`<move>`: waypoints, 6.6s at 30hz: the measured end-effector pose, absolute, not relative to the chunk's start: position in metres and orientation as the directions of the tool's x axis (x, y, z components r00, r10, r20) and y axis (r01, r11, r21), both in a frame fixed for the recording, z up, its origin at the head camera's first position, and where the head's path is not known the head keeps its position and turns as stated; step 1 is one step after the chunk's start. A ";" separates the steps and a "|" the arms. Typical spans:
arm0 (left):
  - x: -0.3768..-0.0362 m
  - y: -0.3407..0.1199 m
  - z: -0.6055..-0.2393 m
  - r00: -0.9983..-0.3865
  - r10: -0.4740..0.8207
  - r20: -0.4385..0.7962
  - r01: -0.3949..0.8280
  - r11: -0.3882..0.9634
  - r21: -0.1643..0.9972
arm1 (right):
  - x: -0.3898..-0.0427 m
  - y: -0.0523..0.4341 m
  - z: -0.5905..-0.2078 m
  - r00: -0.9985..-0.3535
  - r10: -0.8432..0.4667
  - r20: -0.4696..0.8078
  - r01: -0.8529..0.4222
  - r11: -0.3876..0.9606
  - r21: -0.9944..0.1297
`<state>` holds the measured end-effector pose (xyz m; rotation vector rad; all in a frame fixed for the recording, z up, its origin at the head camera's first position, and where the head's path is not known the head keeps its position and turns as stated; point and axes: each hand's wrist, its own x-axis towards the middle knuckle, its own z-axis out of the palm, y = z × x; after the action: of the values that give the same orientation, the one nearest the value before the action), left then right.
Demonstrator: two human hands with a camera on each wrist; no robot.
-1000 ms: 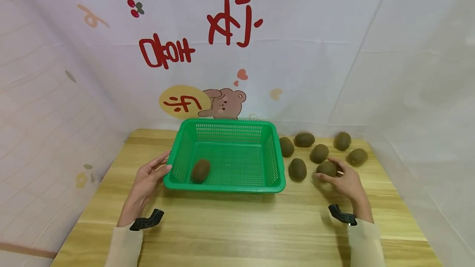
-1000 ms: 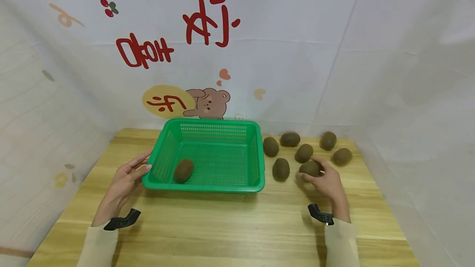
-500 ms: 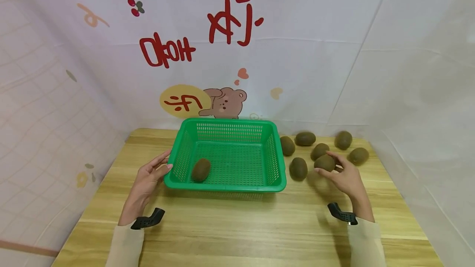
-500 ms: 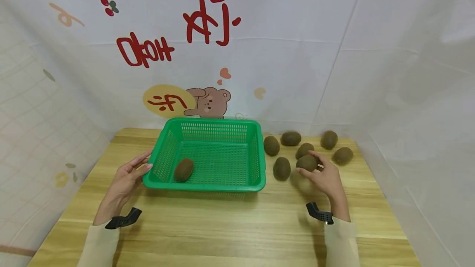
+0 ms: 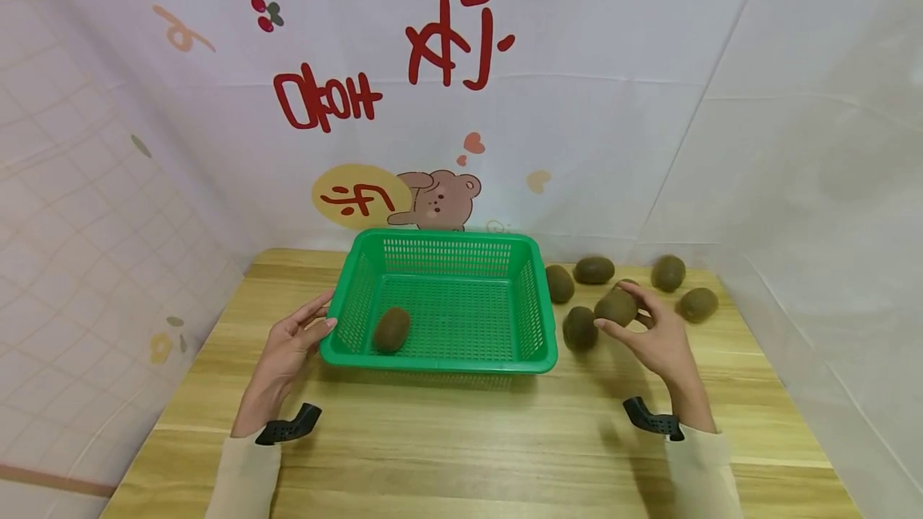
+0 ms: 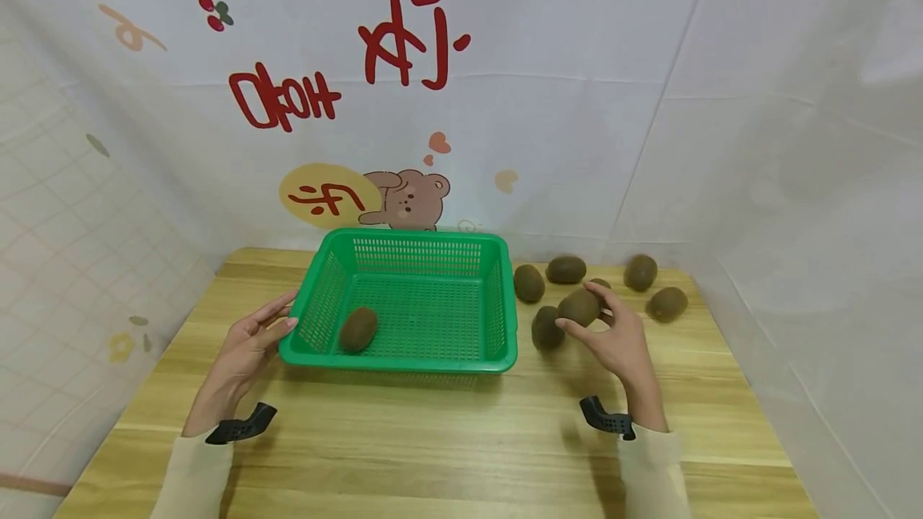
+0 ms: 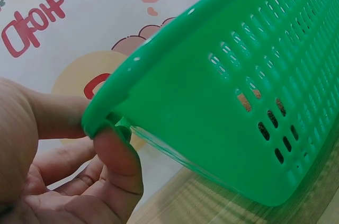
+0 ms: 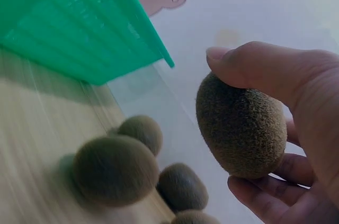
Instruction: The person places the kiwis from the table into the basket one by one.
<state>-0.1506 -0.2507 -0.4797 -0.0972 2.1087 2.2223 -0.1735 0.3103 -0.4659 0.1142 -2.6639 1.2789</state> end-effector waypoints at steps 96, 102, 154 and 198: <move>-0.152 -0.250 -0.481 -0.994 0.004 -0.107 -0.107 -0.069 0.992 | -0.186 0.244 -0.456 -0.943 -0.186 0.275 -0.331 0.604 -0.725; -0.152 -0.250 -0.482 -0.996 0.029 -0.079 -0.082 -0.122 0.989 | -0.188 0.254 -0.462 -0.963 -0.142 0.230 -0.268 0.623 -0.735; -0.151 -0.251 -0.485 -0.999 0.037 -0.037 -0.041 -0.131 0.991 | -0.192 0.292 -0.526 -0.999 -0.040 0.002 -0.028 0.646 -0.762; -0.152 -0.251 -0.485 -0.998 0.047 -0.041 -0.048 -0.169 0.984 | -0.182 0.281 -0.490 -0.982 -0.030 0.186 -0.170 0.572 -0.803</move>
<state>-0.1515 -0.2514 -0.4847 -0.0013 1.9832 2.3557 -0.1823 0.2810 -0.4902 0.1699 -2.6481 1.3772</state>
